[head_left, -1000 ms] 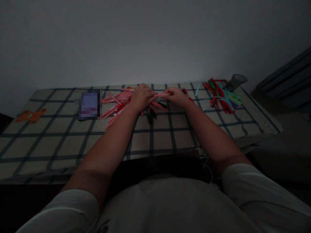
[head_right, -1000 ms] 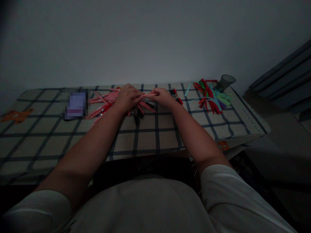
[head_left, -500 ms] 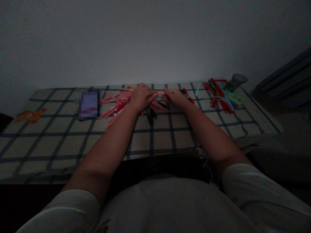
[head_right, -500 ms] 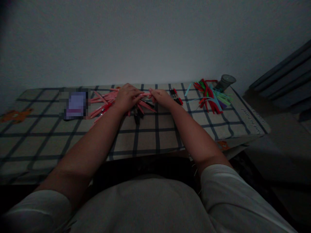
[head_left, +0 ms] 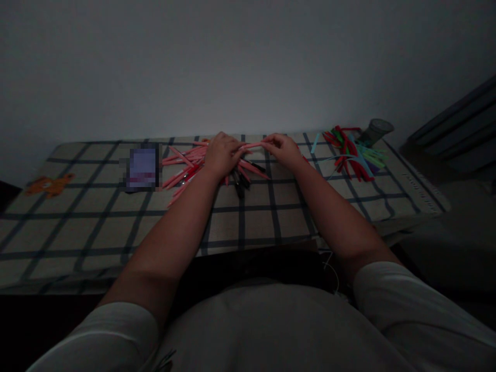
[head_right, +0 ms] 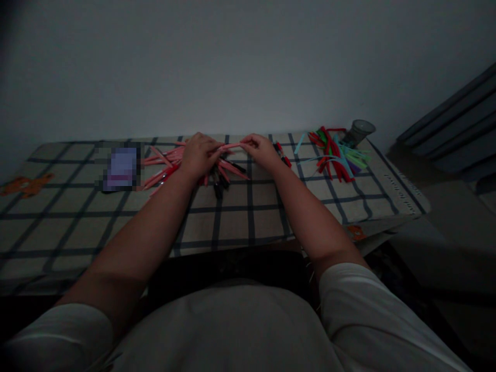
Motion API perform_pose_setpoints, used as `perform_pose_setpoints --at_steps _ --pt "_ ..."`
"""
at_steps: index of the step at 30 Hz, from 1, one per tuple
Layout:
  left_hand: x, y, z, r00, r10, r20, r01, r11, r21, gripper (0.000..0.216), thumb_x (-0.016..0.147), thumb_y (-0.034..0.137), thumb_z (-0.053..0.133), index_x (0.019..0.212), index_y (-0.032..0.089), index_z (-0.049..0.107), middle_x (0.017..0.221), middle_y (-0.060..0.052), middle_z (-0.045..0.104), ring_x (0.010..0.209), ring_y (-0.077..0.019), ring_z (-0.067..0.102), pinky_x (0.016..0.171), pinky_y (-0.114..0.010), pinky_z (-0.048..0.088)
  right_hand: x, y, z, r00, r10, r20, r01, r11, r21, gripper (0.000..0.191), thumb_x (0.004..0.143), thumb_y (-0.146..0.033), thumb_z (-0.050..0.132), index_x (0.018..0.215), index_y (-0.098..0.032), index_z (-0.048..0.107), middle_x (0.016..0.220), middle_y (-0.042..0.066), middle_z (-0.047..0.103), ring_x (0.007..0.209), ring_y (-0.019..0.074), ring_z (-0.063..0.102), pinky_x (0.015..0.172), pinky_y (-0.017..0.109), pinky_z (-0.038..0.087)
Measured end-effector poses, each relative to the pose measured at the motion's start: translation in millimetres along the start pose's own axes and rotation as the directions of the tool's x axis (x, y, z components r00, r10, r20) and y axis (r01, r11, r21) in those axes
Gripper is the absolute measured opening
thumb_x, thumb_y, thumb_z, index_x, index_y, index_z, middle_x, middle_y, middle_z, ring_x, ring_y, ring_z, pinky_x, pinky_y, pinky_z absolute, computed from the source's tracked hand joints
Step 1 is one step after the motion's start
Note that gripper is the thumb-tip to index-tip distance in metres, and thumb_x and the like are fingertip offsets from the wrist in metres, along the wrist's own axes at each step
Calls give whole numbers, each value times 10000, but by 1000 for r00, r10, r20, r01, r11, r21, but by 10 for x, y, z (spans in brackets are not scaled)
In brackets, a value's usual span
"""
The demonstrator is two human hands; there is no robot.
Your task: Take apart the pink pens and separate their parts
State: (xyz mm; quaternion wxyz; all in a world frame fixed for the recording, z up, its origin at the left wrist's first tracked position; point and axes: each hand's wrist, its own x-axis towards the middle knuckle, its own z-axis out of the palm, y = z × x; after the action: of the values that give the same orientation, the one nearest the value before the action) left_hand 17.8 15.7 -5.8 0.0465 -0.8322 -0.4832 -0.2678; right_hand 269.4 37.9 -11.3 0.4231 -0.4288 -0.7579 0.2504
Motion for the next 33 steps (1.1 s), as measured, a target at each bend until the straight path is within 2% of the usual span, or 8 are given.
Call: perform_pose_setpoints --at_steps 3,9,14,17,21,24,28,33 --pt "6 -53 52 999 45 -29 -45 999 -22 388 1087 431 581 1262 209 847 1113 -162 818 1172 -344 693 1097 -525 500 -16 -92 -17 999 38 22 -37 999 -22 329 996 -512 706 864 -212 676 799 33 639 826 212 558 774 338 450" --pt "12 -103 110 994 99 -43 -101 994 -45 386 1090 447 583 1227 206 852 1107 -169 814 1165 -340 699 1074 -522 518 -41 -185 -26 992 79 95 -75 996 -49 470 1062 -524 594 696 -230 577 695 16 570 743 197 521 748 332 417" --pt "5 -44 61 996 82 -18 -83 995 -60 384 1094 444 591 1255 211 850 1133 -171 813 1181 -341 692 1094 -526 506 -52 -144 14 984 109 140 -112 994 8 579 1068 -657 527 672 -236 548 664 4 543 679 173 497 706 321 400" --pt "-1 -23 52 997 66 -29 -68 996 -57 396 1097 453 583 1261 211 849 1131 -176 813 1194 -353 690 1098 -536 502 -43 -112 47 987 108 119 -110 994 15 608 1062 -717 501 686 -241 539 672 1 527 682 173 490 703 323 400" --pt "-4 -38 80 998 52 -34 -53 998 -32 419 1105 453 559 1287 199 837 1135 -178 812 1207 -357 687 1106 -533 495 -21 -91 69 997 71 29 -72 997 41 463 1016 -669 636 849 -239 592 775 -1 556 736 177 498 699 317 402" --pt "-3 -58 96 998 61 -32 -62 998 -25 411 1103 442 566 1291 191 832 1122 -176 811 1198 -352 689 1105 -521 493 -18 -86 59 999 39 25 -40 998 49 393 975 -618 709 930 -242 602 821 1 572 771 184 507 705 315 406" --pt "0 -65 93 996 84 -16 -84 996 -16 391 1094 427 569 1274 208 838 1128 -165 811 1187 -347 693 1094 -520 502 -27 -82 34 999 -4 52 3 1000 20 381 989 -589 673 862 -244 573 799 2 559 783 193 506 753 331 419" --pt "3 -50 94 995 103 -7 -103 994 -35 368 1081 412 583 1260 224 843 1165 -161 813 1204 -341 691 1103 -522 496 -30 -78 28 997 25 71 -21 998 -57 524 1027 -670 581 722 -243 555 736 19 565 774 205 512 758 345 411"
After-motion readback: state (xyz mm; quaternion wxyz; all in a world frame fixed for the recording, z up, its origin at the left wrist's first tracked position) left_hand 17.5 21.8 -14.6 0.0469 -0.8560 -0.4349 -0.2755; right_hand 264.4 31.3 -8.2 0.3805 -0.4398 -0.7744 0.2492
